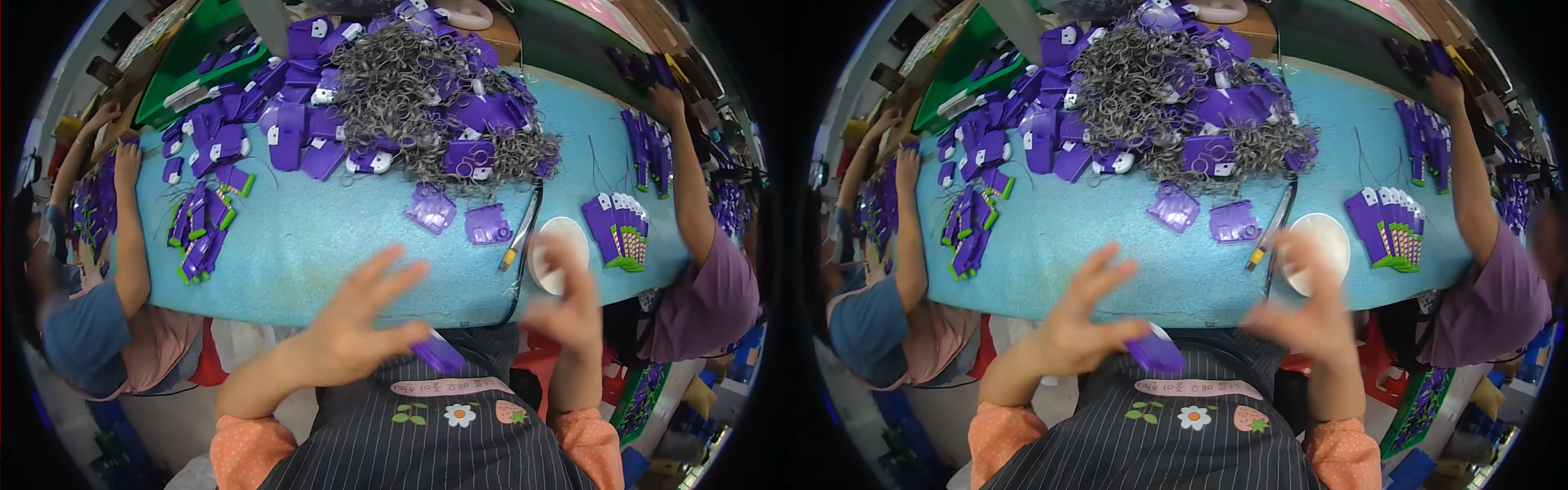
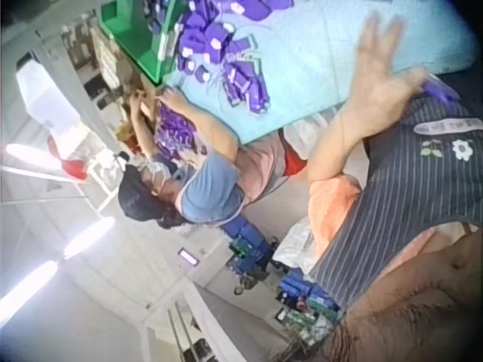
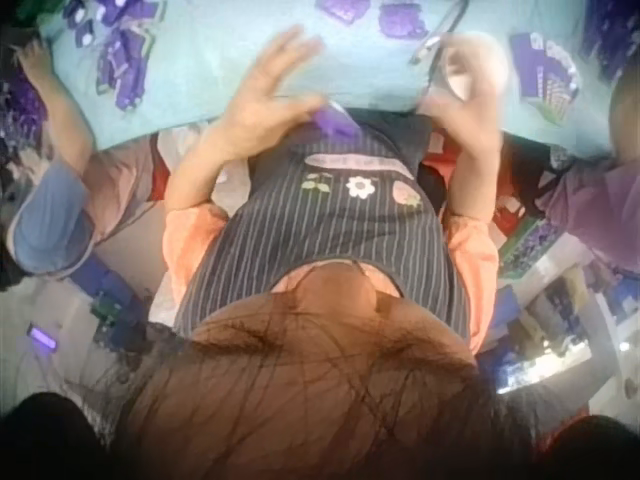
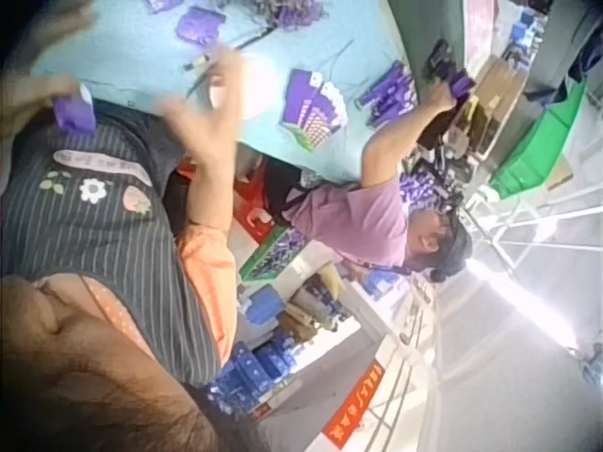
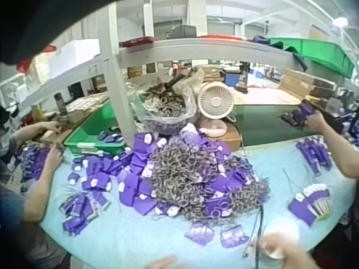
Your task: The person assembles small purple plastic components by inserting a white piece and a grey wire into each unit. They handle the parts one at a time, placing the finished assemblies into a pile on the table. The task is performed continuously at a workbench alongside other workers.
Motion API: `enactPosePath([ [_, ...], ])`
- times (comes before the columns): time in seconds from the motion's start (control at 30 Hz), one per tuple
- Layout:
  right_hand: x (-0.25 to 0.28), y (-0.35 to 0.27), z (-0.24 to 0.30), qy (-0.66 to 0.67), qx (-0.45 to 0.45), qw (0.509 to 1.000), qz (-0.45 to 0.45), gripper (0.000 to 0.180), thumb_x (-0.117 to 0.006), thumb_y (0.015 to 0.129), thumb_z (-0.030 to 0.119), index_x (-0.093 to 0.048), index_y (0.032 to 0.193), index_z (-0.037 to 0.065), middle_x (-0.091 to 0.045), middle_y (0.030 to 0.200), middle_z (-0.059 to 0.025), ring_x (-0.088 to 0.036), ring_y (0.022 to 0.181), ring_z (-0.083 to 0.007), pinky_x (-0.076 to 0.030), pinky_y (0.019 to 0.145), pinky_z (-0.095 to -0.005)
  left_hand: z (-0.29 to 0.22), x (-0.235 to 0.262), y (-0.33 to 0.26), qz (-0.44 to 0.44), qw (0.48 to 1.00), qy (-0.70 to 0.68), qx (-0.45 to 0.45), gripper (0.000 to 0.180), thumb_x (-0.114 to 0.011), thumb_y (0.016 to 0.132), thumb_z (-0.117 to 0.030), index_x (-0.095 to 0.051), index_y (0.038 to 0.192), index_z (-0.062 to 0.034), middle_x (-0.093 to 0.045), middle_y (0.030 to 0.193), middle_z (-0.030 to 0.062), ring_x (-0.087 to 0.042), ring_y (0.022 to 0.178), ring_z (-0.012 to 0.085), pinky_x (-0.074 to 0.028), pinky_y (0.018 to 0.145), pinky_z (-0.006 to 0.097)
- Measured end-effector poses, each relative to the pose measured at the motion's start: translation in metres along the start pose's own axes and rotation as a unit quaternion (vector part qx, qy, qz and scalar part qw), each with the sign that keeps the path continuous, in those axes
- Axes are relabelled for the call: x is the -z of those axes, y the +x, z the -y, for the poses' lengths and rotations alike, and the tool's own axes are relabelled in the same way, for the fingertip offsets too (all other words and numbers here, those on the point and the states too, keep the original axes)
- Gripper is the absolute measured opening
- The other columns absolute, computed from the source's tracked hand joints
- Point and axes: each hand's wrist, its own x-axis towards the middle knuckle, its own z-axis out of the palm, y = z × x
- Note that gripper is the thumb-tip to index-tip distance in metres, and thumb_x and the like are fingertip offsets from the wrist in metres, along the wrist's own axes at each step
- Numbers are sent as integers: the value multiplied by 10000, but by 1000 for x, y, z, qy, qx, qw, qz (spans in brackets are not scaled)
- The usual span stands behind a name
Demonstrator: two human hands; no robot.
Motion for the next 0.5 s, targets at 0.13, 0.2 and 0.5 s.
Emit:
enactPosePath([
  [0.13,-49,16,31,261,2,898,355,756,-827,608,244,-465,1220,-11,-517,1068,-112,-524,885,-207,-446,754,-307,-8,-15,3,6,998,-64,-4,381,-648,736,-65,-589,1112,-83,-390,1323,218,-386,1210,428,-375,957,474],
  [0.2,-56,16,35,199,8,936,291,731,-823,614,235,-473,1202,-23,-515,1054,-120,-528,877,-212,-449,756,-304,-18,-13,-4,-33,993,-64,91,477,-637,758,-68,-509,1216,-46,-459,1259,224,-463,1137,430,-430,895,447],
  [0.5,-106,0,41,-57,107,990,66,727,-819,590,137,-458,1185,-72,-468,996,-172,-535,842,-271,-482,688,-329,-26,-31,-36,-36,935,-225,273,459,-463,841,-40,-366,1284,30,-600,960,218,-631,832,337,-491,692,384],
])
